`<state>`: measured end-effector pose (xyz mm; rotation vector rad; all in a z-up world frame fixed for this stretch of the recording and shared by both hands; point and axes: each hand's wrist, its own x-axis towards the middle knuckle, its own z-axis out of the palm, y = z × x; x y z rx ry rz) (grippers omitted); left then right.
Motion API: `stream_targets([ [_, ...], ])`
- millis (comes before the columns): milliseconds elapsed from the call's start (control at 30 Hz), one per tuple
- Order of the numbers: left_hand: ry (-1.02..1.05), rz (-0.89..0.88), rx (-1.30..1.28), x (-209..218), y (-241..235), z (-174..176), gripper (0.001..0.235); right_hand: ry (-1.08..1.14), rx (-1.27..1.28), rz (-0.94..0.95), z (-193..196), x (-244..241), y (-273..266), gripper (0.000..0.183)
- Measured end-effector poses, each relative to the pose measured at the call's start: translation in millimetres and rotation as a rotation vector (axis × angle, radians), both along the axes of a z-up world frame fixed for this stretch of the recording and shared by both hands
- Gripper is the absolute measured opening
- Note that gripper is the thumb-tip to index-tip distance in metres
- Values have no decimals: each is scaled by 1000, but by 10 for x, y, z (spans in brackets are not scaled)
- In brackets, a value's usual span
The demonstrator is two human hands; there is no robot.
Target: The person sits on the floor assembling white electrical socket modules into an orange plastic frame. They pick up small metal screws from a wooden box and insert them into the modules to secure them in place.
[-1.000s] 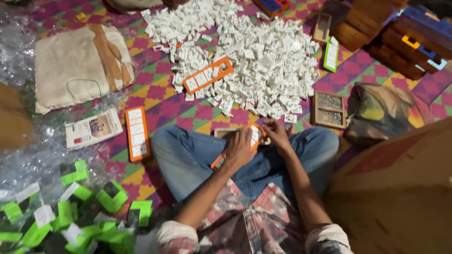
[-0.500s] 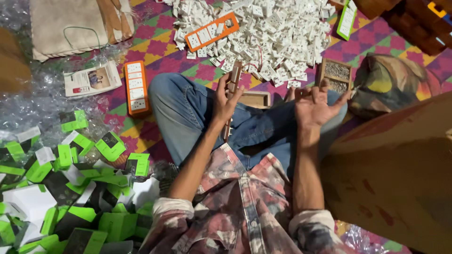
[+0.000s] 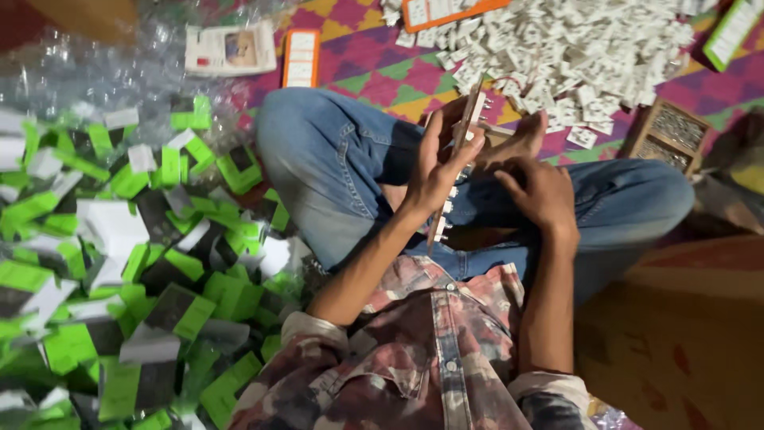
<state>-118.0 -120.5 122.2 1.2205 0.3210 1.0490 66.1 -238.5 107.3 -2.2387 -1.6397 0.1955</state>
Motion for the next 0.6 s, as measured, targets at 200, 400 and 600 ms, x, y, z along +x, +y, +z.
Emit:
stream_targets([
  [200,-115,56,-104,-379,-123,173,58,-69,54,92,72,-81,73,33],
  [400,-51,142,-167,-627,-267,345,60,-30,49,121,100,-148,186,33],
  [600,-74,234,-83,-810,-415,425,60,5,66,202,130,-234,207,31],
])
